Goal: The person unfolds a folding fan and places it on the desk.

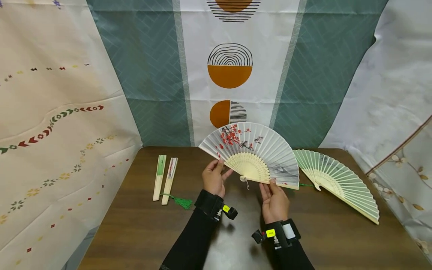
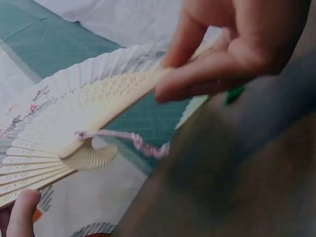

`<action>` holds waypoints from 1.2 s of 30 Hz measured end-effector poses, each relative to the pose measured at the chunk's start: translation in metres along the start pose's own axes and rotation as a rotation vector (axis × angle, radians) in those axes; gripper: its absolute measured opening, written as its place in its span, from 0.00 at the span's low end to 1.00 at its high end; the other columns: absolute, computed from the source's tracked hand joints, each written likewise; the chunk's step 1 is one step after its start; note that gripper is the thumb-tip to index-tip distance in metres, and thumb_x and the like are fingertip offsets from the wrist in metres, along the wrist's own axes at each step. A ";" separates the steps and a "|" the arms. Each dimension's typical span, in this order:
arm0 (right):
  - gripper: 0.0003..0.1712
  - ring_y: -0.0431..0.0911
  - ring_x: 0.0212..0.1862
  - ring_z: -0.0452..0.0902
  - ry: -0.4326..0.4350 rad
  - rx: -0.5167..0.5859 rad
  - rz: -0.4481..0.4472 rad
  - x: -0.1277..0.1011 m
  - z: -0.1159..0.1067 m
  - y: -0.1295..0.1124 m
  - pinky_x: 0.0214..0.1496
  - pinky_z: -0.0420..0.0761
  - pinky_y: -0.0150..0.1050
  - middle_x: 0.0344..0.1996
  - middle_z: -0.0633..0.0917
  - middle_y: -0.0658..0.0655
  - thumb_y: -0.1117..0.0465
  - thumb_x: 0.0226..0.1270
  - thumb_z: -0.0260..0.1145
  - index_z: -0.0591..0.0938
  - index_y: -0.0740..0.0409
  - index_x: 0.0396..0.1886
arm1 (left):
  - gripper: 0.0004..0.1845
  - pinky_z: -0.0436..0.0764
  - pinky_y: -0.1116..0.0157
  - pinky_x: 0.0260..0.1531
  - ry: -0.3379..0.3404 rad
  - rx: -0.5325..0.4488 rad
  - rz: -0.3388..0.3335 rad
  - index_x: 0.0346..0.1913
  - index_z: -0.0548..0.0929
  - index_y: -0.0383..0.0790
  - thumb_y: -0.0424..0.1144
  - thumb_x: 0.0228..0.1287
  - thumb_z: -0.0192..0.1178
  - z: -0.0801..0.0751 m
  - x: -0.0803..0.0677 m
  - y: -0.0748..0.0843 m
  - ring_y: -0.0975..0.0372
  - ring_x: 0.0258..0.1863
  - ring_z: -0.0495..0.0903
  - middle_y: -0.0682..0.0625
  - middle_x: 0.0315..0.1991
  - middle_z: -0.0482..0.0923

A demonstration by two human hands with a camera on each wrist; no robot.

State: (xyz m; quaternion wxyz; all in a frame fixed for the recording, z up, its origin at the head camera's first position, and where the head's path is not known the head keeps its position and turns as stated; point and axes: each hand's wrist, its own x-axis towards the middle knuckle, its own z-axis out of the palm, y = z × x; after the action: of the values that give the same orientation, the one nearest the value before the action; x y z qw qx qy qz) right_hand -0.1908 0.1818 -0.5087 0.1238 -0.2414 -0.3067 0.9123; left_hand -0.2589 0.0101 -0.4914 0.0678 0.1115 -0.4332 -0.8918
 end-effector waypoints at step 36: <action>0.12 0.32 0.49 0.92 0.047 -0.331 0.203 -0.056 -0.134 -0.083 0.62 0.93 0.30 0.39 0.92 0.40 0.56 0.98 0.44 0.68 0.49 0.69 | 0.06 0.94 0.70 0.27 -0.294 0.452 -0.463 0.43 0.78 0.35 0.28 0.81 0.65 0.018 -0.045 -0.049 0.66 0.21 0.89 0.48 0.32 0.84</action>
State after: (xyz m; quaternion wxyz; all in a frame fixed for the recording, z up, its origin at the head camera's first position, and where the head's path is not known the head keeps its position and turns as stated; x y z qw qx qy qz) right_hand -0.0671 0.2929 -0.5301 -0.0031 -0.3093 -0.4236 0.8514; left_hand -0.2213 0.0641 -0.5130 -0.2257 0.0894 -0.5879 -0.7717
